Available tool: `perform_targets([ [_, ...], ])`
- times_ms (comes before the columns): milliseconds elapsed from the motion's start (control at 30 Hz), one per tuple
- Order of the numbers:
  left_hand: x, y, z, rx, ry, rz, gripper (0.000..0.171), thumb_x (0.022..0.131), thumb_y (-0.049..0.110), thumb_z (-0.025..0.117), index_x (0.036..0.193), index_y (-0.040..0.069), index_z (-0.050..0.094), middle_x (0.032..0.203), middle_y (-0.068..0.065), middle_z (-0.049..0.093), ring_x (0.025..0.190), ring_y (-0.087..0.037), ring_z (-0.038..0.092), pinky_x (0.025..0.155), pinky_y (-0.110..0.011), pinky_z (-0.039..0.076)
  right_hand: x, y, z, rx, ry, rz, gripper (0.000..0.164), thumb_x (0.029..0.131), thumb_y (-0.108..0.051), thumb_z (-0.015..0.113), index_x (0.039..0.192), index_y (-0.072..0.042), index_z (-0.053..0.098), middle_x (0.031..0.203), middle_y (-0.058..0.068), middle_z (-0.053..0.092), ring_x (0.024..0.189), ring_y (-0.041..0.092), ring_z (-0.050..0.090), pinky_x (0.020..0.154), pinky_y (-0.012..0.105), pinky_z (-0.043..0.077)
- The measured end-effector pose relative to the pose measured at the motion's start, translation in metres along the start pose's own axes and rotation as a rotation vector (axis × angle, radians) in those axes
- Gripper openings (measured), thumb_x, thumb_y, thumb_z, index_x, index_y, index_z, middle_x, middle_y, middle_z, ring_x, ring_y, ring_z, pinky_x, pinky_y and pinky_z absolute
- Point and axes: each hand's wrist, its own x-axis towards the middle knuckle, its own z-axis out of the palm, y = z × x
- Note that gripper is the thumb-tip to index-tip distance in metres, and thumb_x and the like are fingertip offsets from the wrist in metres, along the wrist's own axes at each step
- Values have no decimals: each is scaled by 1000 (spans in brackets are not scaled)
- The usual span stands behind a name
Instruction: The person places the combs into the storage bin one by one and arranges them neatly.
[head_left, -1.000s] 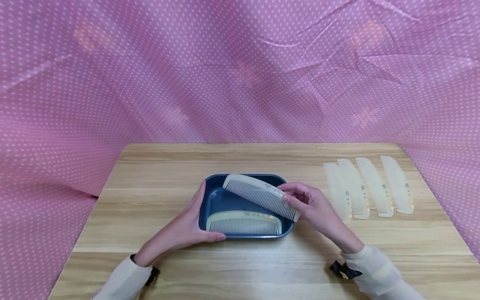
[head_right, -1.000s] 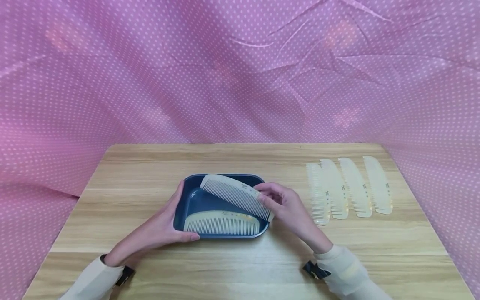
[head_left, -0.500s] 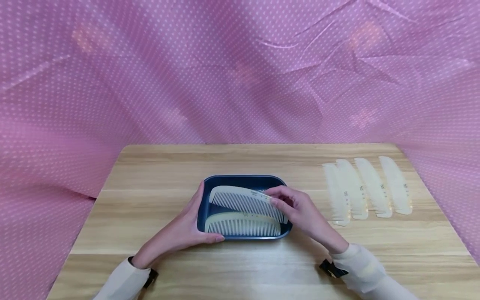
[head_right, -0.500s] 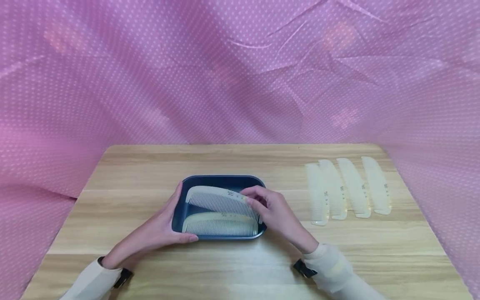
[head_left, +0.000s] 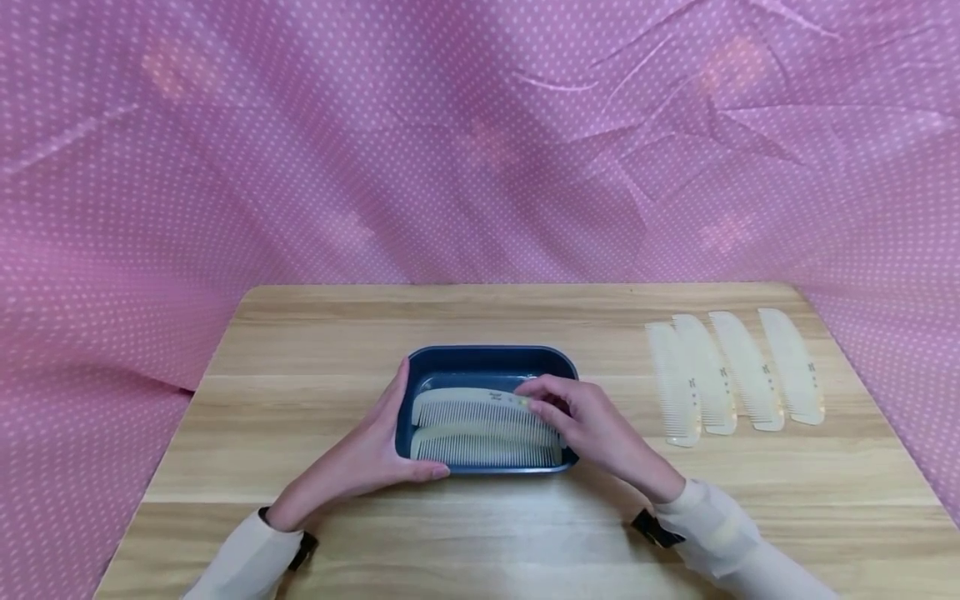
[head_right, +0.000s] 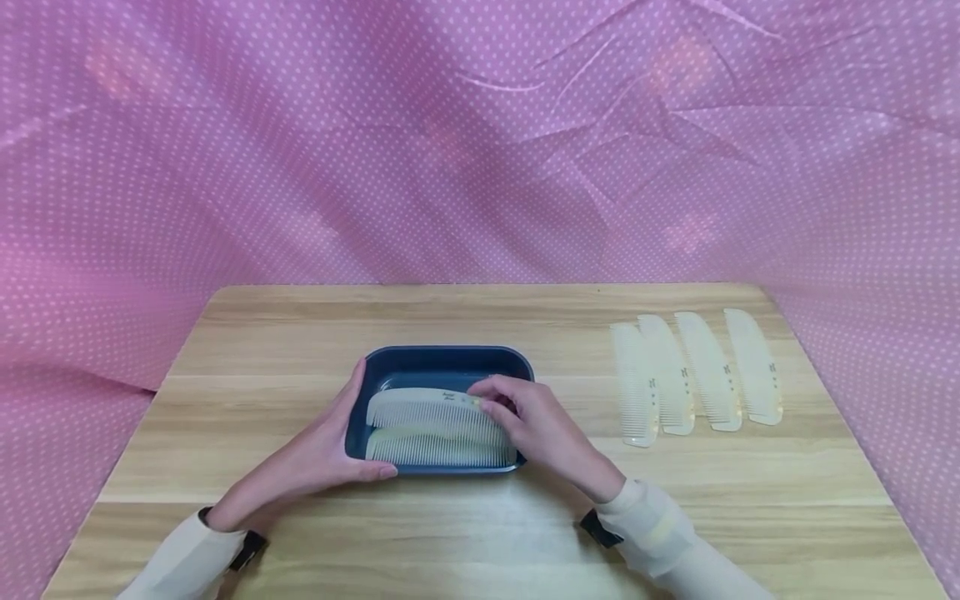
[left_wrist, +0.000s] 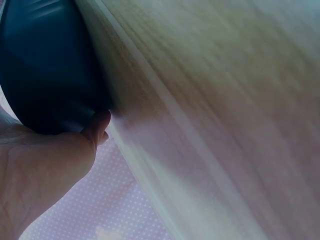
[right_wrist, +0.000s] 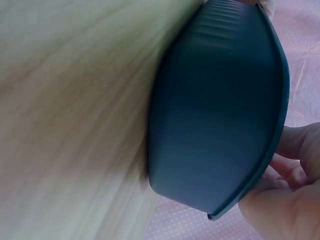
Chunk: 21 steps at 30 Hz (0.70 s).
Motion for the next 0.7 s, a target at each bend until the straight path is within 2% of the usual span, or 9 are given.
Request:
perform_targets([
  [267, 0, 0, 0, 21, -11, -17, 148, 82, 51, 97, 173, 33, -17, 182, -8, -3, 164, -40, 11, 121, -73, 25, 2, 0, 1, -87, -86, -54, 21, 107, -3, 69, 124, -11, 80, 117, -2, 77, 94, 11, 67, 81, 32, 59],
  [467, 1, 0, 1, 7, -13, -10, 146, 83, 49, 96, 173, 33, -17, 182, -8, -2, 164, -40, 12, 121, -74, 25, 2, -2, 0, -113, -143, -30, 20, 108, -4, 68, 124, -13, 79, 114, -4, 77, 90, 9, 65, 76, 30, 57],
  [567, 1, 0, 1, -10, -11, -3, 147, 82, 48, 97, 173, 35, -16, 182, -6, 0, 164, -38, 13, 121, -74, 25, 1, -2, 3, -183, -151, -69, 20, 108, -4, 69, 123, -12, 78, 115, -3, 77, 92, 8, 66, 77, 31, 58],
  [700, 0, -1, 2, -2, -3, 5, 147, 81, 49, 97, 174, 34, -17, 182, -7, 0, 164, -39, 15, 121, -74, 27, 0, 0, 6, -248, -155, -128, 20, 107, -4, 70, 124, -11, 78, 118, -2, 78, 103, 9, 70, 85, 34, 60],
])
